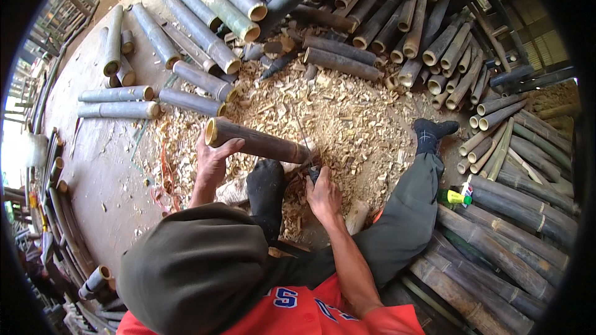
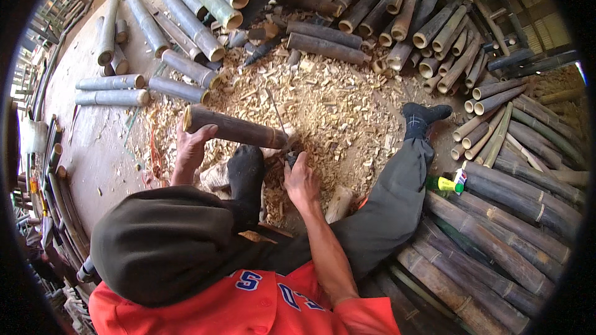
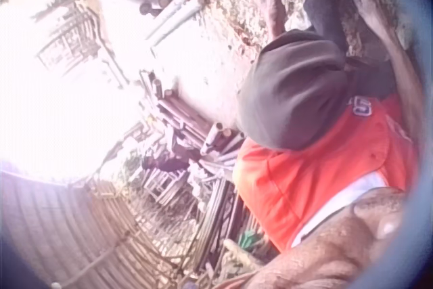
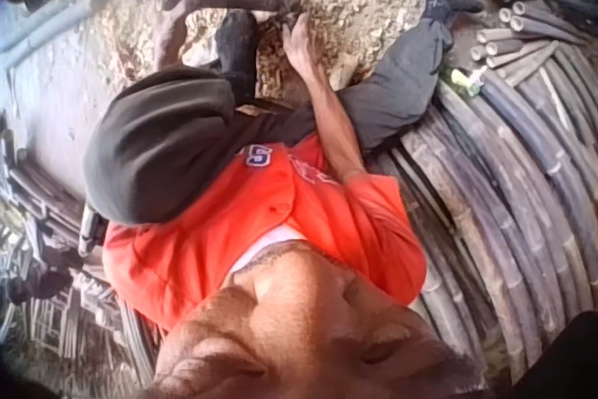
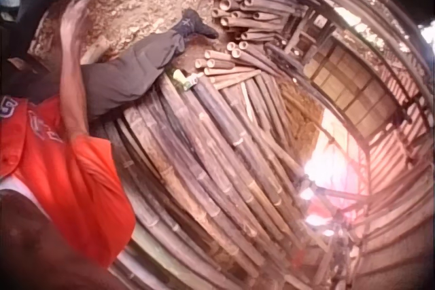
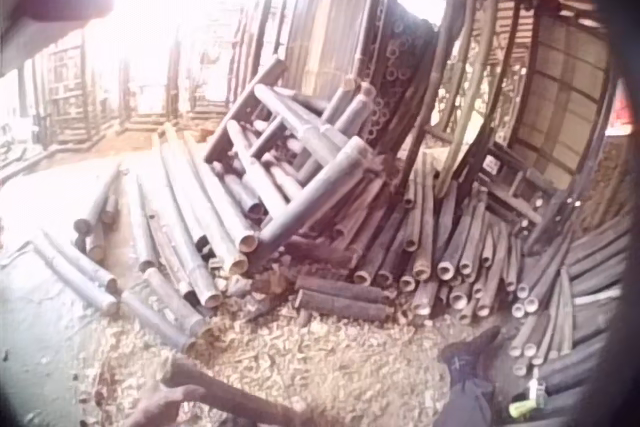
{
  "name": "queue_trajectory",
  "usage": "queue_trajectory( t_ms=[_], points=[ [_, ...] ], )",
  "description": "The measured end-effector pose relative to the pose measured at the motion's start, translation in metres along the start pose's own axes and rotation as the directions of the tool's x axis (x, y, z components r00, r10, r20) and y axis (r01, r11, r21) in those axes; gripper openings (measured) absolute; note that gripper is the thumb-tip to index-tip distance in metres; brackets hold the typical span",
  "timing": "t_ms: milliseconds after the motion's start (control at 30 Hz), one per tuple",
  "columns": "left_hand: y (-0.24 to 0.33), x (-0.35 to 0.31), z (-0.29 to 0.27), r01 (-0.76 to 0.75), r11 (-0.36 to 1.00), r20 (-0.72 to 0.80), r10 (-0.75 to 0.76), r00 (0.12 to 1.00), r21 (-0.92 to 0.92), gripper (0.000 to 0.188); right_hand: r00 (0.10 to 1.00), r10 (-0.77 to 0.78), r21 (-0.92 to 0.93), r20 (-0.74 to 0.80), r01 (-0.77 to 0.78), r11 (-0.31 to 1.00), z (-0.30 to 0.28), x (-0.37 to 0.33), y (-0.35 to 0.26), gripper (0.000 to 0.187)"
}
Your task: The person shaves a bamboo pole using a knife while sitting on the floor.
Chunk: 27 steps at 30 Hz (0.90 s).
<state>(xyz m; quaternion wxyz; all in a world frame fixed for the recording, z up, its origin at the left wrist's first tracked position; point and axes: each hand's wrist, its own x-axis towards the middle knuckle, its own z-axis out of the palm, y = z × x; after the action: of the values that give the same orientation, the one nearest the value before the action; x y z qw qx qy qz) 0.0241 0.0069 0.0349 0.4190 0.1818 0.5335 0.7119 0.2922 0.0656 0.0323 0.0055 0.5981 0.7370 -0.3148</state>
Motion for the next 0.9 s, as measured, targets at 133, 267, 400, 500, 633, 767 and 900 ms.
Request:
queue_trajectory(
  t_ms=[133,267,400,500,633,767,900],
  points=[
    [-0.012,-0.002,0.006,0.017,0.980,-0.222,-0.062,0.973,-0.200,0.046,0.992,-0.123,0.099,-0.010,0.123,0.987,-0.026,-0.013,-0.024,0.040],
    [-0.017,-0.005,0.020,-0.001,0.992,-0.388,-0.048,0.920,-0.125,0.043,0.848,-0.348,0.300,-0.401,0.480,0.824,-0.038,-0.029,-0.039,0.033],
    [-0.013,-0.003,0.037,-0.055,0.996,-0.288,0.031,0.957,-0.076,0.040,0.999,-0.023,0.028,-0.027,0.024,0.999,0.005,-0.001,-0.001,0.035],
    [-0.011,-0.009,0.030,-0.090,0.996,-0.245,0.094,0.965,0.029,0.042,0.997,-0.075,0.158,-0.030,0.079,0.984,-0.002,-0.005,0.008,0.036],
    [-0.016,-0.008,0.014,-0.033,0.999,-0.250,0.032,0.968,0.001,0.041,0.947,-0.238,0.307,-0.217,0.297,0.904,-0.040,-0.027,-0.028,0.039],
    [-0.018,-0.006,0.023,0.014,1.000,-0.226,-0.013,0.974,0.004,0.041,0.994,-0.082,0.078,-0.076,0.088,0.993,0.004,-0.009,0.008,0.034],
    [-0.003,-0.007,0.019,0.000,0.995,-0.202,0.020,0.979,0.098,0.041,0.994,-0.111,0.057,-0.025,0.112,0.992,-0.005,0.000,0.020,0.041]
  ],
)
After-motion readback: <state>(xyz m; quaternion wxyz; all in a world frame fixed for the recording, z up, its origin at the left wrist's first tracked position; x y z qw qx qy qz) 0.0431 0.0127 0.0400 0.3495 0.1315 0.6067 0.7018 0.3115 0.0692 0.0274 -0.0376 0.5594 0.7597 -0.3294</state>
